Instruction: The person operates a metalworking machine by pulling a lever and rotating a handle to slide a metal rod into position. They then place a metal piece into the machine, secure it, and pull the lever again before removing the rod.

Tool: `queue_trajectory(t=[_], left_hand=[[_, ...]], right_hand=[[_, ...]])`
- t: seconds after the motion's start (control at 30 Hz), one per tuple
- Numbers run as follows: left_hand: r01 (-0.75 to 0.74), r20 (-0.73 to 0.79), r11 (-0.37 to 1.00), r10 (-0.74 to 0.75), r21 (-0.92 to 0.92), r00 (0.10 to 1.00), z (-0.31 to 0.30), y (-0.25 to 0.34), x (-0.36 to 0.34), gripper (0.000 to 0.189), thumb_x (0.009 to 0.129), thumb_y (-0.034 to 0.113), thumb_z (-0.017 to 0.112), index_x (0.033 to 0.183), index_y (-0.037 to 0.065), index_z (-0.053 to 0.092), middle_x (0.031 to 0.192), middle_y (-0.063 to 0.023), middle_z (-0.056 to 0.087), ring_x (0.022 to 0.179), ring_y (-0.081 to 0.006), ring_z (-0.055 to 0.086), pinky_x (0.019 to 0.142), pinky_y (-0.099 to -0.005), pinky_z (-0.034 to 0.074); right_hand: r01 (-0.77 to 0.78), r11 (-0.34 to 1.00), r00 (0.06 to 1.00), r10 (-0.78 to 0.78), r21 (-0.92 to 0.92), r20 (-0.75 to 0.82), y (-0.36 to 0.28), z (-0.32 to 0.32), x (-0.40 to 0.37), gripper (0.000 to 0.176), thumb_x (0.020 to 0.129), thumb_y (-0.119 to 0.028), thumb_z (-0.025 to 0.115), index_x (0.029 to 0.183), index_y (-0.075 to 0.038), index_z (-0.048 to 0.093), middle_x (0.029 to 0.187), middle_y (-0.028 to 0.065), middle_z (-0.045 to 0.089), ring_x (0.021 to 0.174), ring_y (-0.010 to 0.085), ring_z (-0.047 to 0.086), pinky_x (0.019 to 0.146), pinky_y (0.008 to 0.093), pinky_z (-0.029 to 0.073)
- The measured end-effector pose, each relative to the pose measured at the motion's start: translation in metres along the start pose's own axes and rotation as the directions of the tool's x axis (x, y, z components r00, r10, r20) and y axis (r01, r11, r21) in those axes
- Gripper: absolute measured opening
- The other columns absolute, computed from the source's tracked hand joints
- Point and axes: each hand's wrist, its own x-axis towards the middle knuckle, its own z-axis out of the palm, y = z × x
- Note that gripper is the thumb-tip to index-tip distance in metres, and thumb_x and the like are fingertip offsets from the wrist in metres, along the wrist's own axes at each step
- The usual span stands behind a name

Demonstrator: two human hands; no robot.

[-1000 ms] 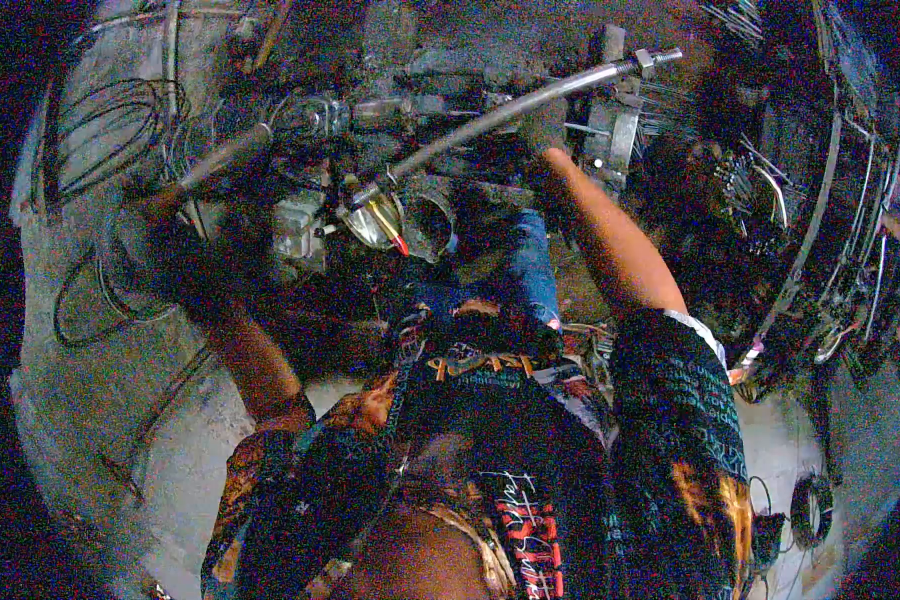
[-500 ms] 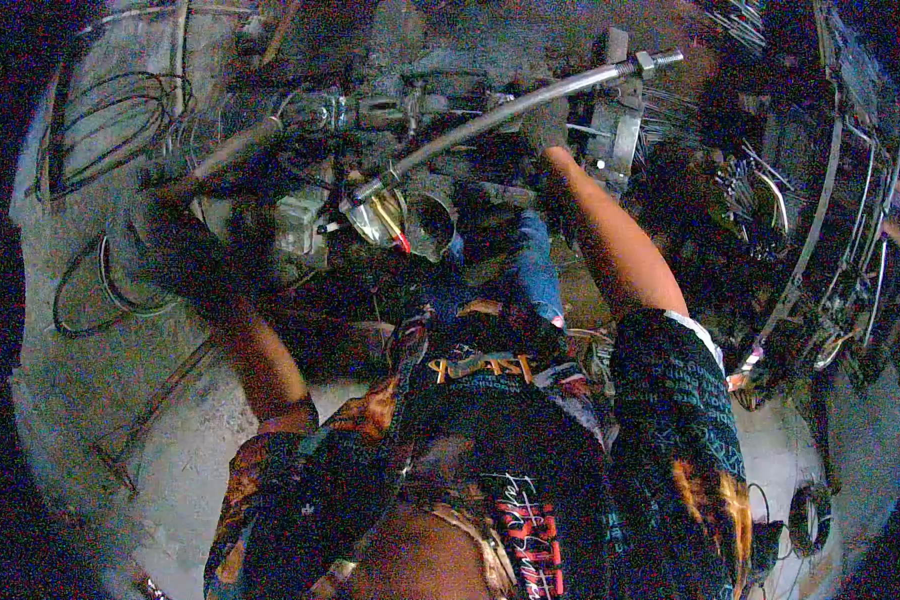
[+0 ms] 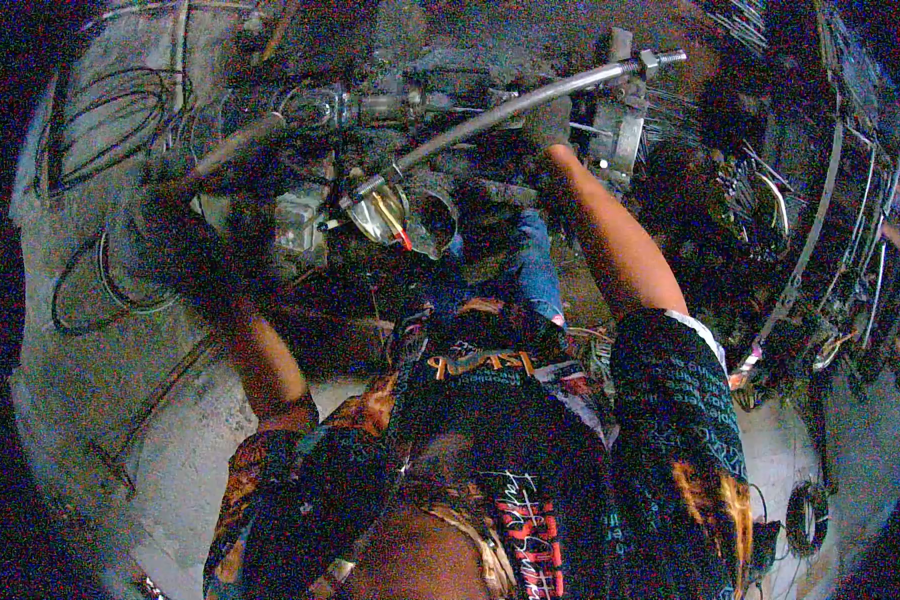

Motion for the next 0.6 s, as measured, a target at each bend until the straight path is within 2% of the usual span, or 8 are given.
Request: queue_trajectory(t=[0.13,0.2,0.3,0.33,0.43,0.5,0.53,0.6], left_hand=[[-0.057,0.011,0.997,0.057,-0.052,0.998,0.001,-0.004,0.001,0.024,0.097,0.02,0.057,0.103,-0.001,0.068,0.096,-0.0112,0.068,0.087,-0.0263,0.065,0.082,-0.0398,0.051],[-0.075,0.021,0.994,0.077,-0.077,0.997,0.001,-0.006,0.0,0.024,0.097,0.02,0.057,0.103,-0.001,0.068,0.097,-0.0114,0.068,0.088,-0.0262,0.064,0.082,-0.0397,0.051],[-0.098,0.037,0.988,0.103,-0.121,0.994,0.002,-0.009,0.001,0.024,0.097,0.02,0.057,0.105,-0.001,0.067,0.099,-0.0115,0.068,0.089,-0.0261,0.064,0.084,-0.0396,0.05],[-0.102,0.042,0.985,0.109,-0.136,0.993,0.002,-0.01,0.001,0.024,0.097,0.02,0.057,0.105,-0.001,0.067,0.099,-0.0116,0.068,0.089,-0.0261,0.064,0.084,-0.0395,0.05],[-0.111,0.059,0.974,0.125,-0.2,0.99,0.001,-0.017,-0.001,0.025,0.098,0.02,0.056,0.106,-0.001,0.067,0.101,-0.0117,0.068,0.091,-0.026,0.064,0.085,-0.0394,0.05],[-0.121,0.078,0.963,0.143,-0.243,0.987,0.002,-0.018,0.0,0.025,0.098,0.02,0.056,0.107,-0.001,0.067,0.102,-0.0118,0.068,0.091,-0.026,0.064,0.086,-0.0393,0.05],[-0.122,0.087,0.957,0.15,-0.263,0.985,0.001,-0.019,-0.003,0.025,0.098,0.02,0.056,0.107,-0.001,0.067,0.102,-0.0119,0.068,0.092,-0.0259,0.064,0.087,-0.0393,0.05],[-0.13,0.107,0.943,0.17,-0.307,0.98,0.002,-0.021,-0.002,0.025,0.098,0.02,0.056,0.108,-0.001,0.066,0.103,-0.012,0.068,0.093,-0.0259,0.064,0.087,-0.0392,0.05]], right_hand=[[-0.094,0.986,0.996,0.094,0.137,0.008,0.018,0.025,-0.001,0.026,0.091,-0.037,0.059,0.094,-0.013,0.069,0.079,0.0122,0.066,0.075,0.0353,0.063,0.066,0.0499,0.048],[0.02,1.0,0.998,-0.02,-0.006,-0.056,-0.017,-0.012,0.008,0.026,0.093,-0.034,0.056,0.103,-0.014,0.069,0.082,0.0117,0.067,0.078,0.0363,0.064,0.069,0.0493,0.051],[0.153,0.988,0.953,-0.138,0.036,-0.269,-0.043,-0.041,0.016,0.028,0.094,-0.031,0.054,0.111,-0.014,0.068,0.085,0.0124,0.068,0.083,0.0367,0.066,0.074,0.049,0.053],[0.156,0.987,0.953,-0.14,0.037,-0.268,-0.045,-0.041,0.016,0.028,0.094,-0.031,0.054,0.111,-0.014,0.068,0.085,0.0124,0.068,0.083,0.0367,0.066,0.074,0.049,0.053],[0.064,0.985,0.983,-0.035,0.159,-0.182,-0.022,-0.03,-0.006,0.029,0.096,-0.032,0.051,0.109,-0.013,0.069,0.089,0.014,0.07,0.087,0.037,0.067,0.077,0.0497,0.052],[-0.353,0.858,0.936,0.327,0.372,0.134,-0.017,-0.036,-0.008,0.037,0.103,-0.043,0.052,0.093,-0.008,0.062,0.084,0.0027,0.063,0.074,0.0167,0.06,0.067,0.0376,0.053],[-0.35,0.862,0.937,0.325,0.368,0.129,-0.017,-0.037,-0.007,0.037,0.103,-0.043,0.052,0.093,-0.008,0.062,0.084,0.0027,0.063,0.074,0.0167,0.06,0.067,0.0376,0.053],[-0.262,0.938,0.965,0.256,0.226,0.053,-0.036,-0.048,0.004,0.036,0.099,-0.039,0.046,0.109,-0.013,0.071,0.096,0.016,0.072,0.09,0.0347,0.068,0.079,0.048,0.053]])
